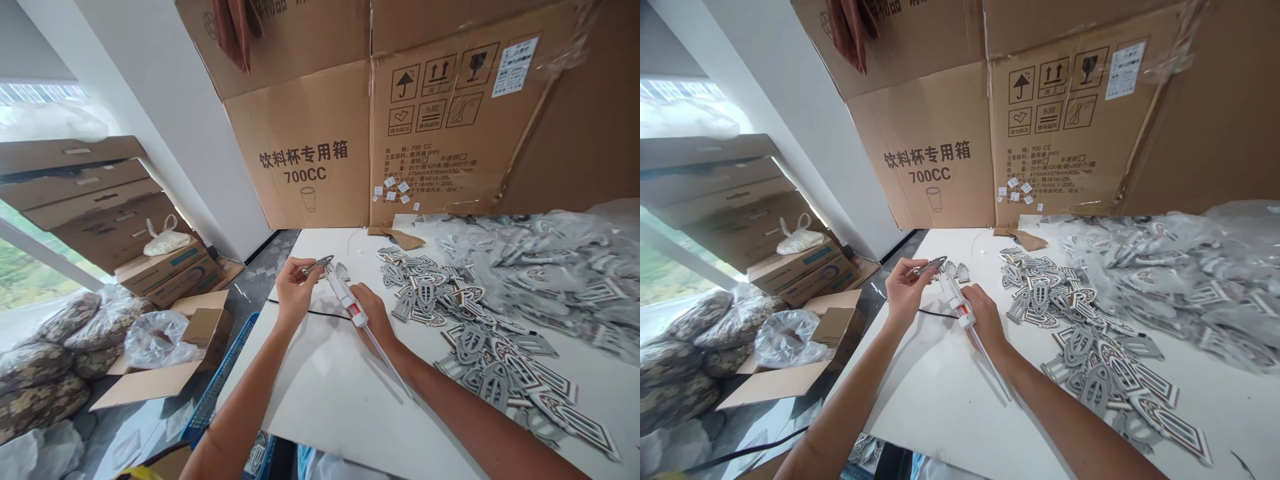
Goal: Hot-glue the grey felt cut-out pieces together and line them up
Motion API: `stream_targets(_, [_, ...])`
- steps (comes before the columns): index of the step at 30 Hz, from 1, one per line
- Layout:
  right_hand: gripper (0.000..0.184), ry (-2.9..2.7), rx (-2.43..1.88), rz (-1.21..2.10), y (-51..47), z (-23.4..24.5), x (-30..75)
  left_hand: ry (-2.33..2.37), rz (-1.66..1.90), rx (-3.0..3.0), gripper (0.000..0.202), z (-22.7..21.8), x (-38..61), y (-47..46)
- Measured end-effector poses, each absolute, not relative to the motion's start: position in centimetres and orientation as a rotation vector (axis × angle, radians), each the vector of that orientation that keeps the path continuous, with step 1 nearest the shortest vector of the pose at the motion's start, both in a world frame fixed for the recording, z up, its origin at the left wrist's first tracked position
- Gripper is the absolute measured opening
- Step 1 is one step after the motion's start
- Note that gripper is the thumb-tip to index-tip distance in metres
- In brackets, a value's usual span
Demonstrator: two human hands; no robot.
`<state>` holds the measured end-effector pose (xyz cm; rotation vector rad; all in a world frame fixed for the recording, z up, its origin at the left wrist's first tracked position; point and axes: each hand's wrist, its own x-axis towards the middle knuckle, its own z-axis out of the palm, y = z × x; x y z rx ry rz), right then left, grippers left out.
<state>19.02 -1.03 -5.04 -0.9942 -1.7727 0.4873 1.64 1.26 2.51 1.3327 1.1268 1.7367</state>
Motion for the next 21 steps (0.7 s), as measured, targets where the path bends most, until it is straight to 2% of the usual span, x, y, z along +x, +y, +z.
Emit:
stream_targets(11, [0.011,-1.736,-1.027,0.468,-0.7,-5.6,18.8,1.175,1.722,1.476,0.018,2.6,1.5,0.9])
stream_targets(15, [0.009,-1.721,-1.053,0.488,-0.7,-5.4,18.6,1.206,1.687,1.457,0.027,2.5,1.4,1.2])
stream_targets(21, [0.005,-1.666,-0.974,0.509,-1.3,-4.5,18.8,1.198,1.586,1.129,0.046,2.1,0.8,2.1])
